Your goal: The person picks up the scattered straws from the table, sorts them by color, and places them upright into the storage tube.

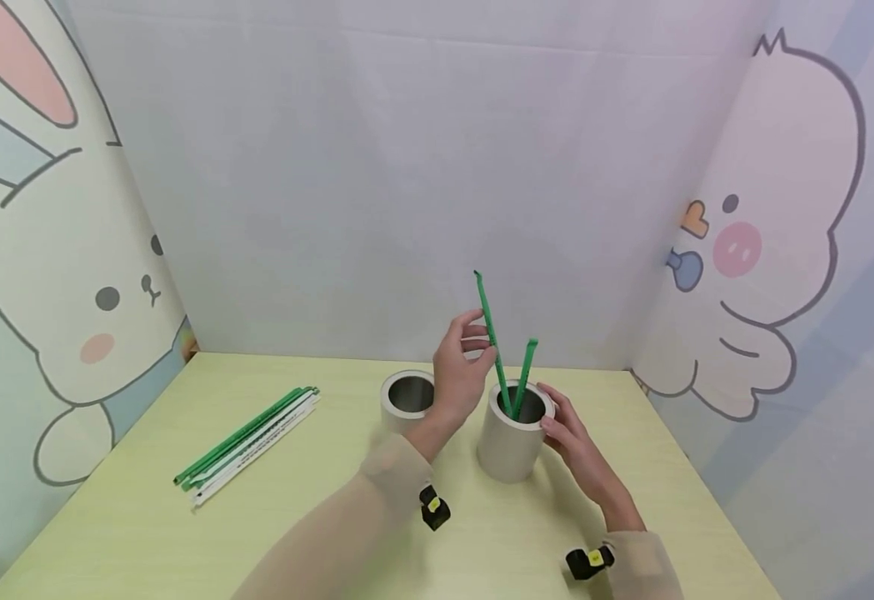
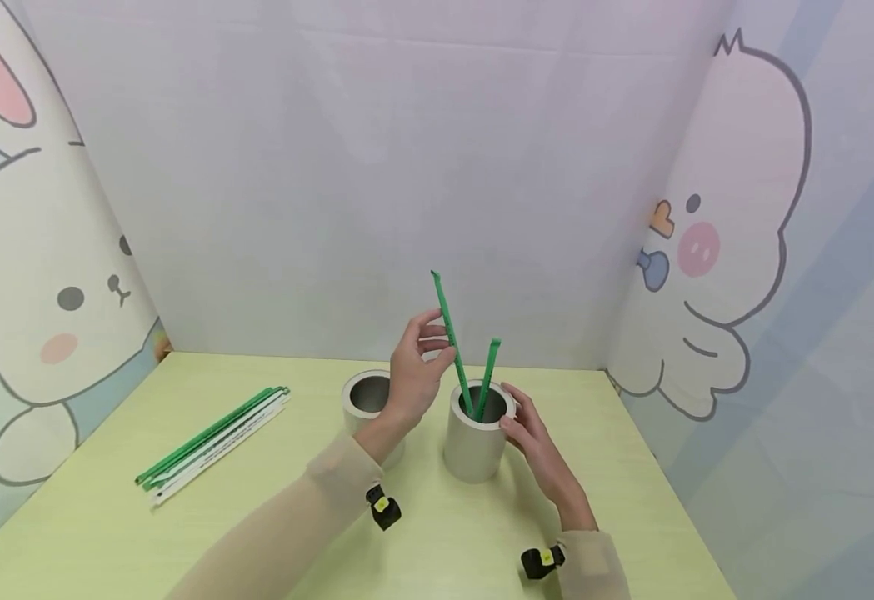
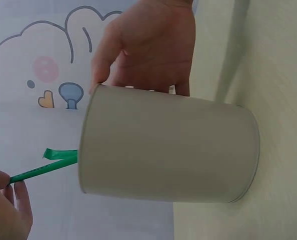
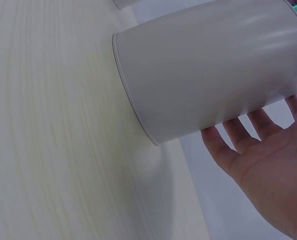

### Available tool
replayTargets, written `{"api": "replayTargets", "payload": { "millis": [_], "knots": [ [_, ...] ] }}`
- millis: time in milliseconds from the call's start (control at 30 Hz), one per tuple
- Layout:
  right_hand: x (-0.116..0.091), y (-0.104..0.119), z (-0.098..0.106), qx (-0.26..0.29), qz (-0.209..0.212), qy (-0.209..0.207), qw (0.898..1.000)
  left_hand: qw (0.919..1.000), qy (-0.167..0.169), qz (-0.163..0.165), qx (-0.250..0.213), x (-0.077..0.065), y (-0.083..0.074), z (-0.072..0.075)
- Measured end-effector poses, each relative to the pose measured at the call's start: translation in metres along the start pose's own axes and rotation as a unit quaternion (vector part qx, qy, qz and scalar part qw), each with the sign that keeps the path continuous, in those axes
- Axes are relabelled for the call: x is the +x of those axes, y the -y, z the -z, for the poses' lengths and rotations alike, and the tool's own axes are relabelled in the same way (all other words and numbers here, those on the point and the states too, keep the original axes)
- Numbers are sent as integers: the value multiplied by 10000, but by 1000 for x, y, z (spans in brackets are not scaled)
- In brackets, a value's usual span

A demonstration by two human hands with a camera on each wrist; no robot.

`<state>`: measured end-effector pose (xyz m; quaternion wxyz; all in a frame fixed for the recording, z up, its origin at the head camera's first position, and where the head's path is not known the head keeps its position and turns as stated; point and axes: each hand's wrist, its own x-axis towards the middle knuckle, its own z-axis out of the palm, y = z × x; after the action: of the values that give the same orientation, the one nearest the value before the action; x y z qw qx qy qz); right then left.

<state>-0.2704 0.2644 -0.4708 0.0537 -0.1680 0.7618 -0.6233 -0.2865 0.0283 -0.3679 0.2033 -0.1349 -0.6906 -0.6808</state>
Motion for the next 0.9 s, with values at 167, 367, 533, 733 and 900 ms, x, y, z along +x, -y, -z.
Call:
{"api": "replayTargets", "payload": {
  "millis": [167, 367, 533, 733, 900],
  "knots": [
    [0, -2, 0, -6, -28, -8, 10000, 9998, 45, 167, 96, -8, 14, -6],
    [0, -4, 0, -9, 1, -11, 10000, 9993, 70, 255, 261, -15, 27, -9],
    [0, -4, 1, -29, 8, 23, 10000, 9992, 100, 248, 300, -15, 30, -7],
    [0, -3, 1, -78, -28, -36, 10000, 9976, 401, 35, 556, -9, 23, 16],
    [-1, -1, 0, -58, -2, -11, 10000, 9922, 838, -265, 879, 1, 8, 58]
  ]
}}
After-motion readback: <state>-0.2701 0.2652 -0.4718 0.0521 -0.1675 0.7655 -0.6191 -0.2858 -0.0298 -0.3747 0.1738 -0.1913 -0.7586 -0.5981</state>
